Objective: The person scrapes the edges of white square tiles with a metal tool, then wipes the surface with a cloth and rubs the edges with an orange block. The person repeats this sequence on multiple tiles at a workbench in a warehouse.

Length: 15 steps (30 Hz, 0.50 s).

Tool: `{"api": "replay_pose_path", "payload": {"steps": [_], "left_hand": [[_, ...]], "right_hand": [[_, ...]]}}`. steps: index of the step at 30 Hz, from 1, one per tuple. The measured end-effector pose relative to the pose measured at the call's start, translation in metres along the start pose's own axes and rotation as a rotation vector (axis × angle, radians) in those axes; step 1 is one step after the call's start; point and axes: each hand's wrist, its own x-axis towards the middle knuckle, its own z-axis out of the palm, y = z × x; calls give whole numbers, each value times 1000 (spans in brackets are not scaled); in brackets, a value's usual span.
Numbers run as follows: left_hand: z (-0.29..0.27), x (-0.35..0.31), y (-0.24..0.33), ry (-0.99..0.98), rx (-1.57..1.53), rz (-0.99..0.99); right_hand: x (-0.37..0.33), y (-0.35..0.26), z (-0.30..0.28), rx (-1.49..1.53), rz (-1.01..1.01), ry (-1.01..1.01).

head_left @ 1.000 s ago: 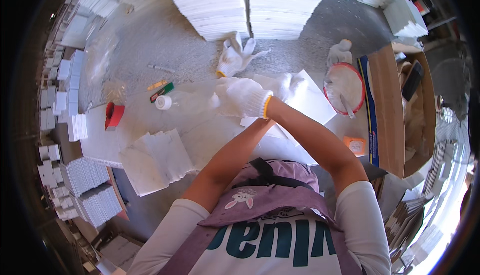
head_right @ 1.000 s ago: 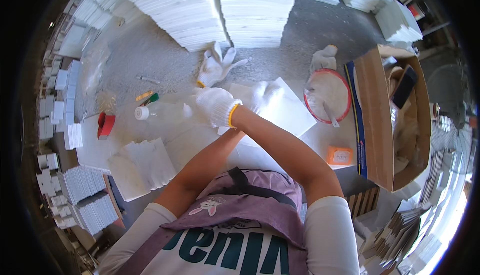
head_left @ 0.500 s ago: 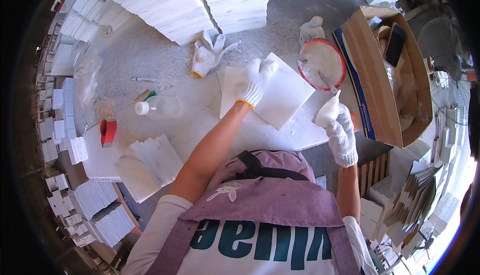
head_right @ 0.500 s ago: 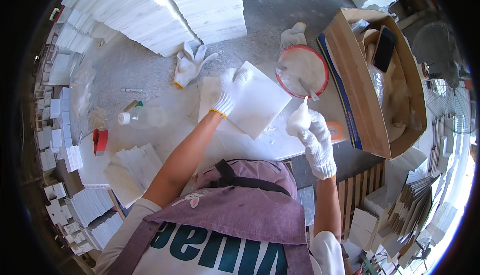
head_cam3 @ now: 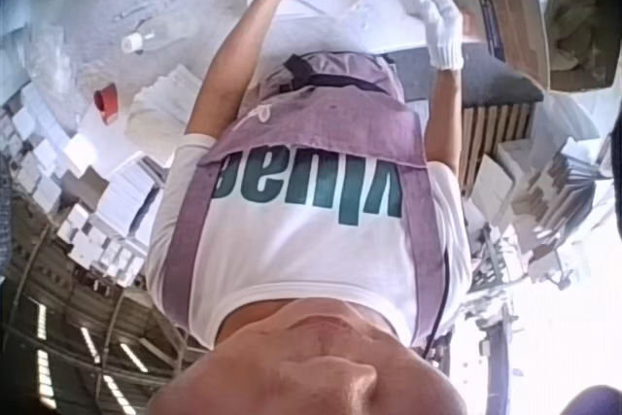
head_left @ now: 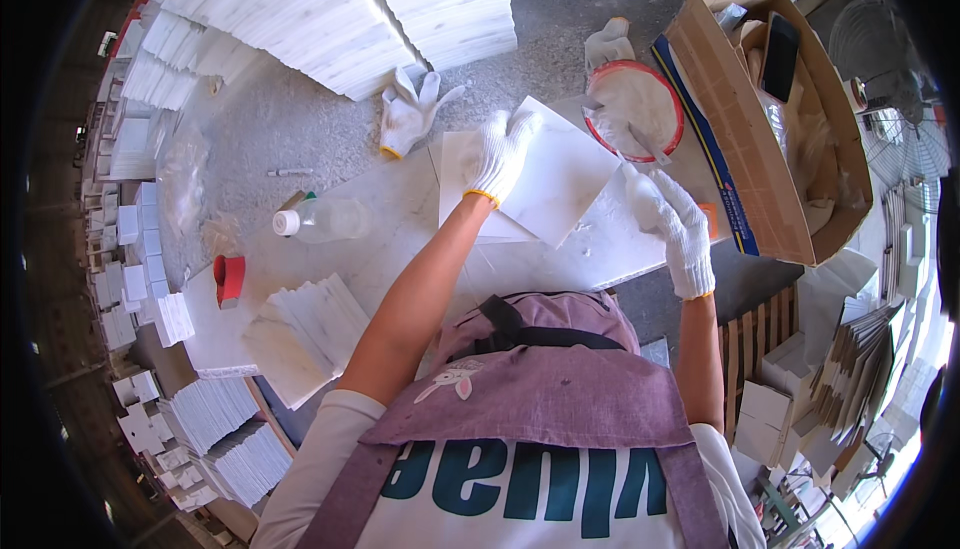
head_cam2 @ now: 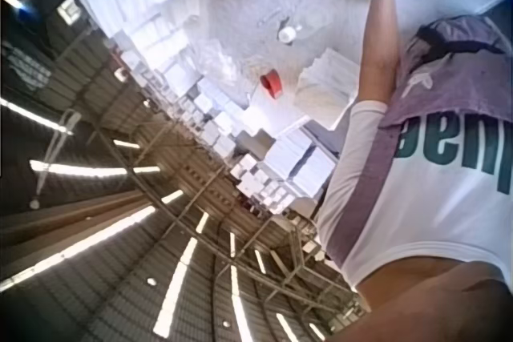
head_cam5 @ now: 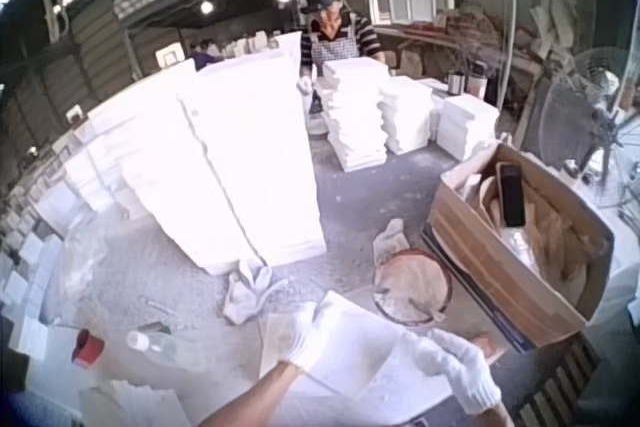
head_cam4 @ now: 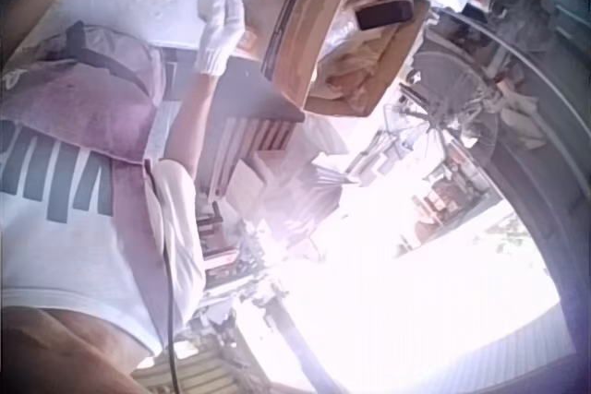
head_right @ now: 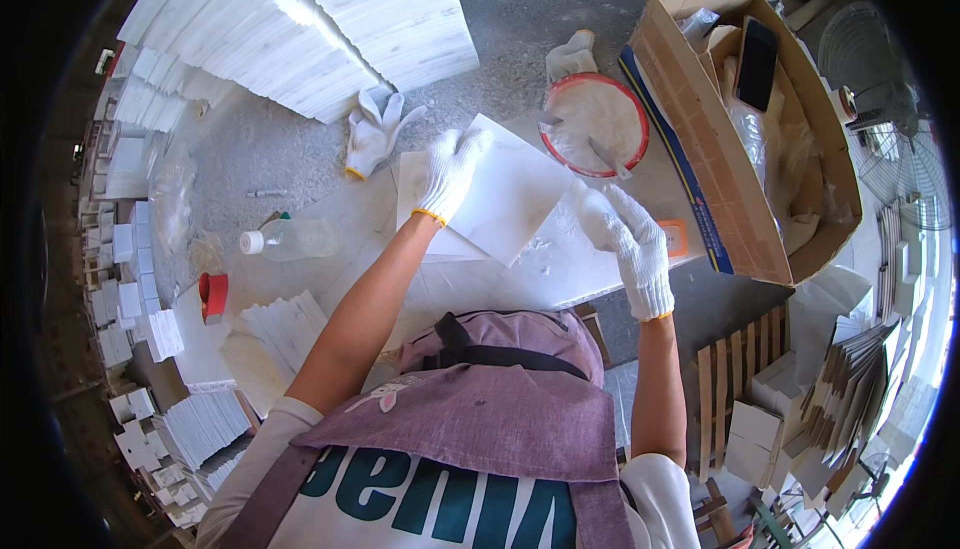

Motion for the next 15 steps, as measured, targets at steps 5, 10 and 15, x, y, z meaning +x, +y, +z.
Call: {"api": "replay_pose_path", "payload": {"steps": [5, 10, 15], "left_hand": [[0, -1, -1, 18, 53, 2], [4, 3, -12, 15, 24, 2], [3, 3, -7, 6, 73, 4]], "right_hand": [[11, -4, 3, -43, 21, 56], [17, -9, 6, -57, 60, 43], [21, -10, 7, -87, 69, 57]]}}
